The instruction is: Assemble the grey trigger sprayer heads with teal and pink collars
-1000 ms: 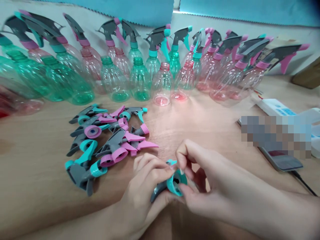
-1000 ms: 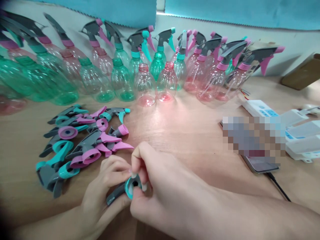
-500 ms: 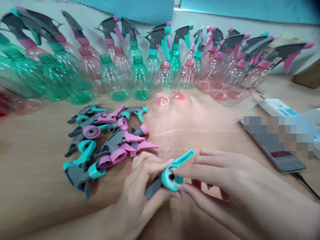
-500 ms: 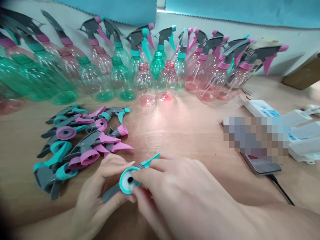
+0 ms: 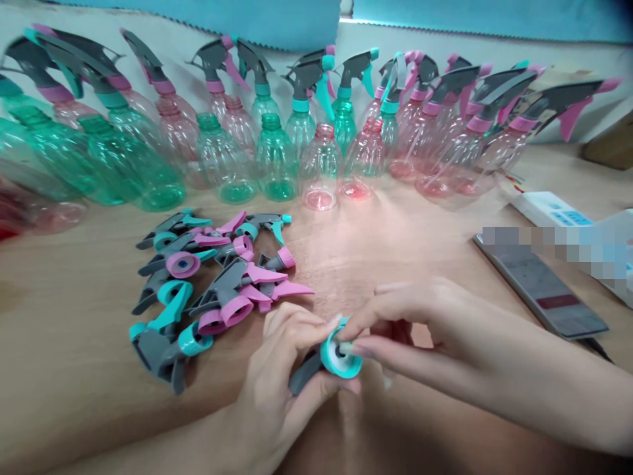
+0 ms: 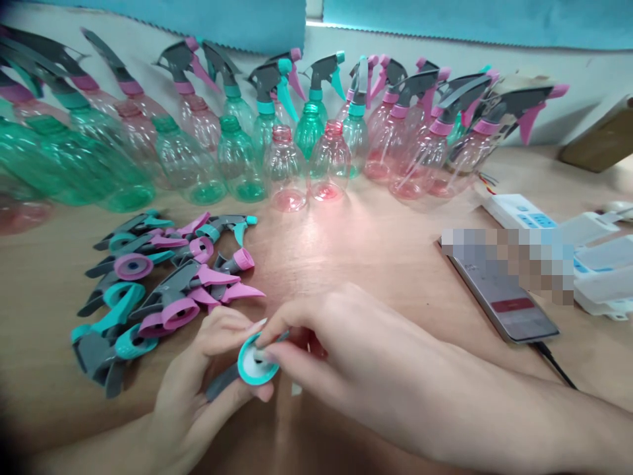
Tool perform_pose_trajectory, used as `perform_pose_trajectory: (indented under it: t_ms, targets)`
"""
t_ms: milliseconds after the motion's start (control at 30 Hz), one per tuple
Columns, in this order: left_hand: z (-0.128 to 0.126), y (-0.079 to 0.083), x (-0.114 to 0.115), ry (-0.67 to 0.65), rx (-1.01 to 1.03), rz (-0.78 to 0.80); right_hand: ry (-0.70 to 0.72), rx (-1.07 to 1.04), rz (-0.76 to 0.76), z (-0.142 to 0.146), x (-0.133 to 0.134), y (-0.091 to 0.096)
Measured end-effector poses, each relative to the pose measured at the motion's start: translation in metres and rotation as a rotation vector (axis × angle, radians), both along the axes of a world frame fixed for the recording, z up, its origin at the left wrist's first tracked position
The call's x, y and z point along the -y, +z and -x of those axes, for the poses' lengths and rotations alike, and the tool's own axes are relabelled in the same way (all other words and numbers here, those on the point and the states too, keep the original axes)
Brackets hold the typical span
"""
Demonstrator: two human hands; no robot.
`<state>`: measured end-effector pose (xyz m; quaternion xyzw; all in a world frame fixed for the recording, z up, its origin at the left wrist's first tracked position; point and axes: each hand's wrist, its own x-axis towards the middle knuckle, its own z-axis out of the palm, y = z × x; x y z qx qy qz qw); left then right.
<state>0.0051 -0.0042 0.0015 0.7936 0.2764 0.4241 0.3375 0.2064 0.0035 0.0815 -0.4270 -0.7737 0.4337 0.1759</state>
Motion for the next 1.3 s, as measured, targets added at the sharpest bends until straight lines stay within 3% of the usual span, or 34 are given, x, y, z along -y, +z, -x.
perform_pose_trajectory:
  t_ms: [133,300,500,767,1067,1300]
  targets:
    - [0.0,-0.001,0.0,-0.028,-0.036,0.001,-0.047,0.027,0.046,-0.002,0.004,0.001]
    - [-0.001,0.0,0.0,-0.012,-0.035,0.039,-0.017,0.059,-0.041,-0.004,0.009,0.001]
    - [0.002,-0.002,0.003,-0.029,-0.07,0.019,-0.026,0.076,0.015,-0.004,0.005,-0.004]
    - [0.0,-0.001,0.001,-0.027,-0.076,0.04,0.118,0.036,-0.013,0.0,0.0,-0.008]
    - [-0.001,0.007,0.0,-0.014,-0.188,0.034,0.128,-0.03,-0.138,-0.001,-0.005,-0.011]
    - [0.001,0.008,0.0,-0.036,-0.22,0.042,0.171,-0.033,-0.095,-0.007,-0.002,-0.001]
